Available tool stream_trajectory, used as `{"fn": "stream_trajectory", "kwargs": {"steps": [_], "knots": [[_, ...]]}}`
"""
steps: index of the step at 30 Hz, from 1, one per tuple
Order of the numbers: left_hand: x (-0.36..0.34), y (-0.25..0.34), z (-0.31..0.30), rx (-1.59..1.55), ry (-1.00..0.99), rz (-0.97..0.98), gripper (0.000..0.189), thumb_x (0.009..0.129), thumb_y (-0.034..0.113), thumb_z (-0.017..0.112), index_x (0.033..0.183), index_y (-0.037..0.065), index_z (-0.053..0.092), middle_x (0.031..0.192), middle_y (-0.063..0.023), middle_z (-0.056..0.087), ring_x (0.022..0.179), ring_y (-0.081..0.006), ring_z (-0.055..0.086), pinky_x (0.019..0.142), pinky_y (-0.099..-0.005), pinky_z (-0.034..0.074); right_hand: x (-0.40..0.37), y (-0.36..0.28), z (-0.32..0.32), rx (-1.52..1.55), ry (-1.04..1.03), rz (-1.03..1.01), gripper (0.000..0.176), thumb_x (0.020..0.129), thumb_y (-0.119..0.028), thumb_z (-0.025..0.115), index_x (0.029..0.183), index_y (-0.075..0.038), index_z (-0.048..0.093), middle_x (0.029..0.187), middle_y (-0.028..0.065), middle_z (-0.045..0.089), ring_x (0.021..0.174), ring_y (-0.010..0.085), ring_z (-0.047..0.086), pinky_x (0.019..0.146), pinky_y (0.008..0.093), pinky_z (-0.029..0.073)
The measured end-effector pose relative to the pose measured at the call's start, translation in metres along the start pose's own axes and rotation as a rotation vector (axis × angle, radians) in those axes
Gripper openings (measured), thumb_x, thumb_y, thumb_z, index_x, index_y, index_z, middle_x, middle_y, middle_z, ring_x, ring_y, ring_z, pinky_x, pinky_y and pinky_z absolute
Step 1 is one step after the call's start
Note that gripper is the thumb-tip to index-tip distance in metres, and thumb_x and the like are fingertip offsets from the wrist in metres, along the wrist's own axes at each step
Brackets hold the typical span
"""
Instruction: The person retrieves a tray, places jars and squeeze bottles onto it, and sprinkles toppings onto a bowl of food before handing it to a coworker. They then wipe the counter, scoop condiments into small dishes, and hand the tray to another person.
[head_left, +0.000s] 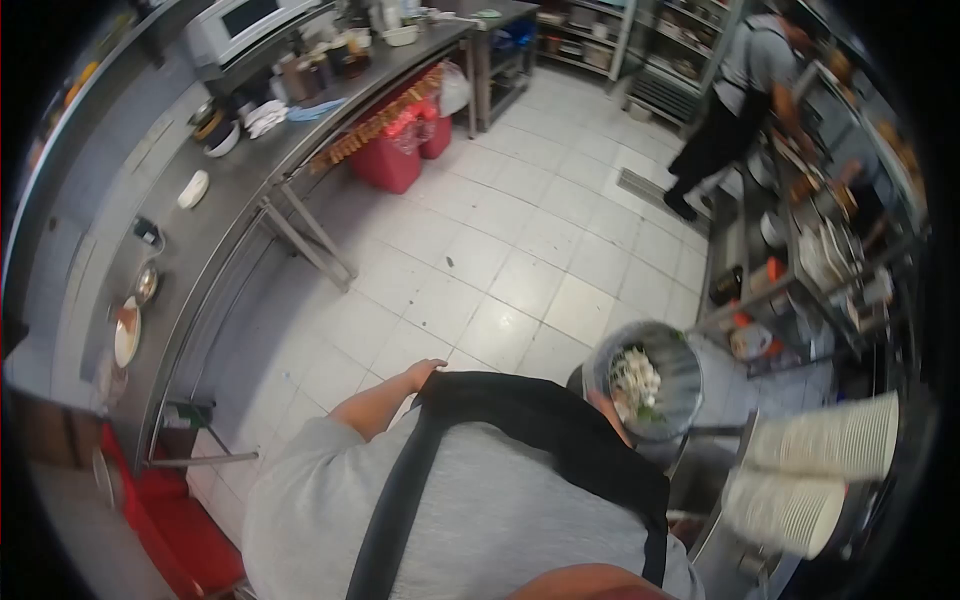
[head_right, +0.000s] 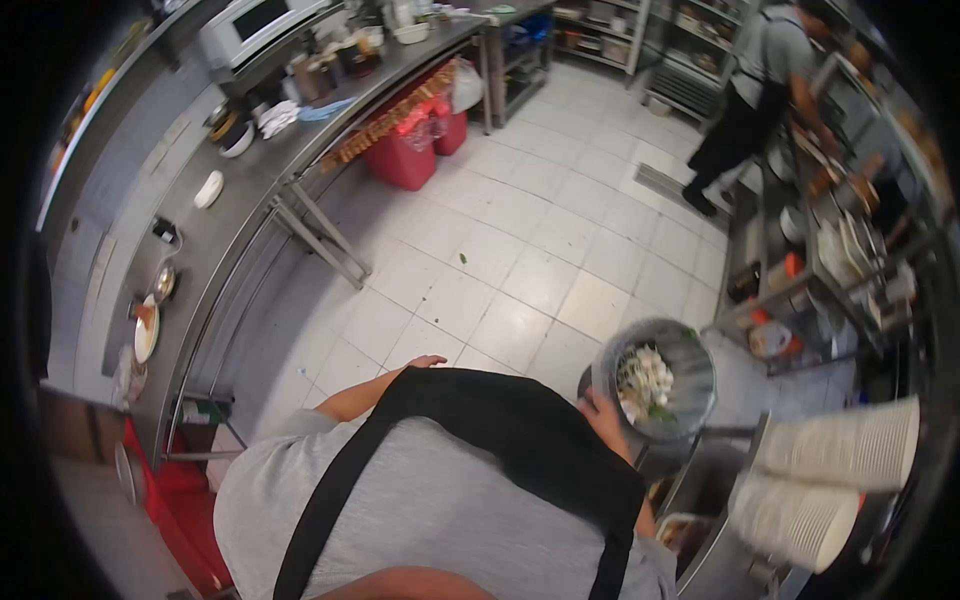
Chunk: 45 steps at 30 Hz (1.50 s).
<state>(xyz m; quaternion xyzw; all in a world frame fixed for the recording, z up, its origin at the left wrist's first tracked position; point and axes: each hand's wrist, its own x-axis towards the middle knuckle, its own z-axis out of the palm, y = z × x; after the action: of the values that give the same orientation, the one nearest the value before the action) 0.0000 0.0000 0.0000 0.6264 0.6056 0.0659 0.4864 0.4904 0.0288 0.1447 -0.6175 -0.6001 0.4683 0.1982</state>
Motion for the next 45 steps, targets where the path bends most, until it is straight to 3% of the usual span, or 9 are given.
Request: {"fn": "stream_trajectory", "kwargs": {"steps": [7,14,17,28,31,37,41,43,45], "knots": [[0.008,-0.082,-0.069,-0.101,0.14,-0.501,0.058,0.071,0.037,0.072,0.12,0.009,0.056,0.116,-0.0176,0.058,0.109,-0.0285,0.055,0.092,-0.0359,0.045,0.101,0.002,-0.056,-0.208,0.055,0.147,0.057,0.077,-0.041,0.065,0.124,-0.011,0.051,0.119,0.0184,0.052,0.112,0.0278,0.048,0.095,0.0369,0.038],[0.081,-0.019,-0.129,-0.251,0.352,-0.695,0.053,0.072,0.037,0.07,0.116,0.01,0.058,0.115,-0.0148,0.059,0.11,-0.0284,0.054,0.095,-0.0354,0.042,0.292,-0.031,-0.125,-0.508,-0.072,0.048,0.05,0.074,-0.033,0.07,0.116,-0.01,0.056,0.108,0.0186,0.057,0.103,0.0314,0.054,0.088,0.0402,0.043],[0.151,0.007,-0.161,-0.122,0.276,-0.556,0.053,0.071,0.035,0.071,0.117,0.011,0.058,0.116,-0.0154,0.058,0.11,-0.0284,0.054,0.095,-0.0354,0.043,0.401,-0.085,-0.153,-0.689,-0.121,-0.151,0.048,0.072,-0.029,0.072,0.113,-0.009,0.058,0.104,0.0187,0.06,0.099,0.033,0.056,0.085,0.0416,0.044],[0.289,0.052,-0.356,-0.227,1.132,-0.45,0.061,0.07,0.017,0.071,0.125,0.009,0.047,0.122,-0.0197,0.046,0.113,-0.0354,0.045,0.097,-0.0404,0.039,0.729,-0.431,-0.096,-0.399,-0.266,-0.767,0.049,0.062,0.006,0.069,0.108,-0.009,0.061,0.091,0.0129,0.059,0.077,0.0223,0.059,0.066,0.0314,0.05],[0.32,0.044,-0.449,-0.215,1.306,-0.469,0.062,0.069,0.012,0.072,0.126,0.009,0.047,0.12,-0.0204,0.045,0.11,-0.0352,0.046,0.094,-0.0407,0.041,0.773,-0.473,-0.064,-0.368,-0.318,-0.691,0.045,0.063,0.01,0.064,0.104,-0.008,0.063,0.094,0.0087,0.057,0.07,0.0146,0.059,0.062,0.025,0.052],[0.393,0.06,-0.634,0.035,1.497,-0.352,0.049,0.072,0.009,0.067,0.118,0.009,0.052,0.113,-0.0161,0.053,0.108,-0.0337,0.048,0.096,-0.0423,0.038,0.9,-0.485,-0.015,-0.272,-0.218,-0.533,0.01,0.074,-0.006,0.07,0.08,0.0,0.065,0.055,0.0012,0.056,0.05,0.0079,0.051,0.046,0.0217,0.041],[0.462,0.102,-0.679,-0.222,1.26,-0.261,0.033,0.078,0.016,0.066,0.11,0.02,0.058,0.056,-0.0081,0.053,0.053,-0.0251,0.055,0.053,-0.0394,0.044,0.957,-0.497,0.044,-0.269,-0.533,-0.381,0.013,0.076,-0.016,0.069,0.078,-0.003,0.067,0.056,0.0088,0.058,0.05,0.012,0.052,0.048,0.0276,0.04],[0.477,0.117,-0.657,-0.114,1.098,-0.308,0.04,0.078,0.016,0.065,0.116,0.021,0.056,0.065,-0.0089,0.058,0.062,-0.0255,0.059,0.06,-0.0396,0.046,1.011,-0.461,0.09,-0.308,-0.933,-0.294,0.018,0.077,-0.018,0.068,0.088,-0.004,0.067,0.069,0.0132,0.063,0.058,0.0178,0.059,0.054,0.0305,0.045],[0.469,0.104,-0.598,-0.575,1.008,-0.435,0.051,0.076,0.017,0.067,0.124,0.02,0.052,0.091,-0.0121,0.063,0.084,-0.0277,0.061,0.076,-0.0399,0.048,1.053,-0.451,0.134,-0.452,-1.244,-0.347,0.019,0.077,-0.018,0.067,0.09,-0.005,0.066,0.074,0.0137,0.064,0.062,0.0198,0.06,0.057,0.0316,0.046]]}}
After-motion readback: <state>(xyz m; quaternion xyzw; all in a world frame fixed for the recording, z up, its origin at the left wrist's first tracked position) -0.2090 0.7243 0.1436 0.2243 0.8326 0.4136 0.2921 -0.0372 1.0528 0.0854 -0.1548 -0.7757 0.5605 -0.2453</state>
